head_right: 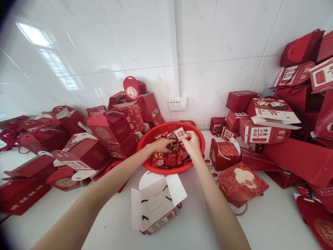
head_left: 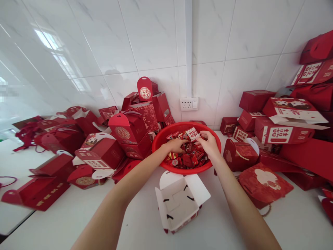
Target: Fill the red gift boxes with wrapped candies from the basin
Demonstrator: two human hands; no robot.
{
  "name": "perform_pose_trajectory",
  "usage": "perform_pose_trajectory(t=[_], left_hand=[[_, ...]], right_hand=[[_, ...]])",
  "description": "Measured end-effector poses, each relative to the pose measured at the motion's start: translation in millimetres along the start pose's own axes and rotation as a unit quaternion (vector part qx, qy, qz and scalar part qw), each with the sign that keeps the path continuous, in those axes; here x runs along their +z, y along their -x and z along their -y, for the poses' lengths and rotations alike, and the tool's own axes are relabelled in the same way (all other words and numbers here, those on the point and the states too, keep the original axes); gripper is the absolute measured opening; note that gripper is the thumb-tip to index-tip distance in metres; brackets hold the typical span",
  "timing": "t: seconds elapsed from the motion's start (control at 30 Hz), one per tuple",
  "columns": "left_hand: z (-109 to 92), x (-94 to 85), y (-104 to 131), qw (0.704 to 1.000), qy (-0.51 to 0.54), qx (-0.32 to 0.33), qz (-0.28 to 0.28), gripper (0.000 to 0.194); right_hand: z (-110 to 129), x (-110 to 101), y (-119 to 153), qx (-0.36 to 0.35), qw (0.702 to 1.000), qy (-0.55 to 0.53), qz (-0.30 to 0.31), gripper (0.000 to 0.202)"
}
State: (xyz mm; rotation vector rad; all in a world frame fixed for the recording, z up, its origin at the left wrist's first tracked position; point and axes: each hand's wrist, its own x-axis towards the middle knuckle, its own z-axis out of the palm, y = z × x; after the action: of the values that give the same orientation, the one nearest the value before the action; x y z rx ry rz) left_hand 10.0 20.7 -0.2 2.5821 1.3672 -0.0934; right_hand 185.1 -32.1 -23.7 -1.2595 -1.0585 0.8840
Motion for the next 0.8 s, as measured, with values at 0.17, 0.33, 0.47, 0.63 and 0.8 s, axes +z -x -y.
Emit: perform_pose_trajectory(t=[0.17,0.33,0.47,0.63,0.8], left_hand=[[-6.8,-1.1,1.6,0.998,-0.043,-0.045,0.007,0.035],[-12.7,-2.3,3.6,0.996,-0.068,-0.053,0.012,0.024],[-14.7,-2.3,2.5,0.996,-0.079,-0.034,0.039,0.023],[-12.1,-2.4,0.6,0.993,-0.081,-0.002,0.09,0.027],[-9.0,-3.6,-1.2,0.989,-0.072,0.018,0.125,0.045]], right_hand=[[5.7,0.1,4.1,0.009,1.0,-0.01,0.005,0.029],[10.8,0.4,7.4,0.014,1.0,-0.022,0.008,0.026],[13.2,-0.6,8.9,0.016,0.999,-0.029,0.013,0.025],[13.3,-2.4,9.3,0.017,0.999,-0.038,0.018,0.025],[11.7,-1.9,7.3,0.02,0.998,-0.049,0.023,0.024]])
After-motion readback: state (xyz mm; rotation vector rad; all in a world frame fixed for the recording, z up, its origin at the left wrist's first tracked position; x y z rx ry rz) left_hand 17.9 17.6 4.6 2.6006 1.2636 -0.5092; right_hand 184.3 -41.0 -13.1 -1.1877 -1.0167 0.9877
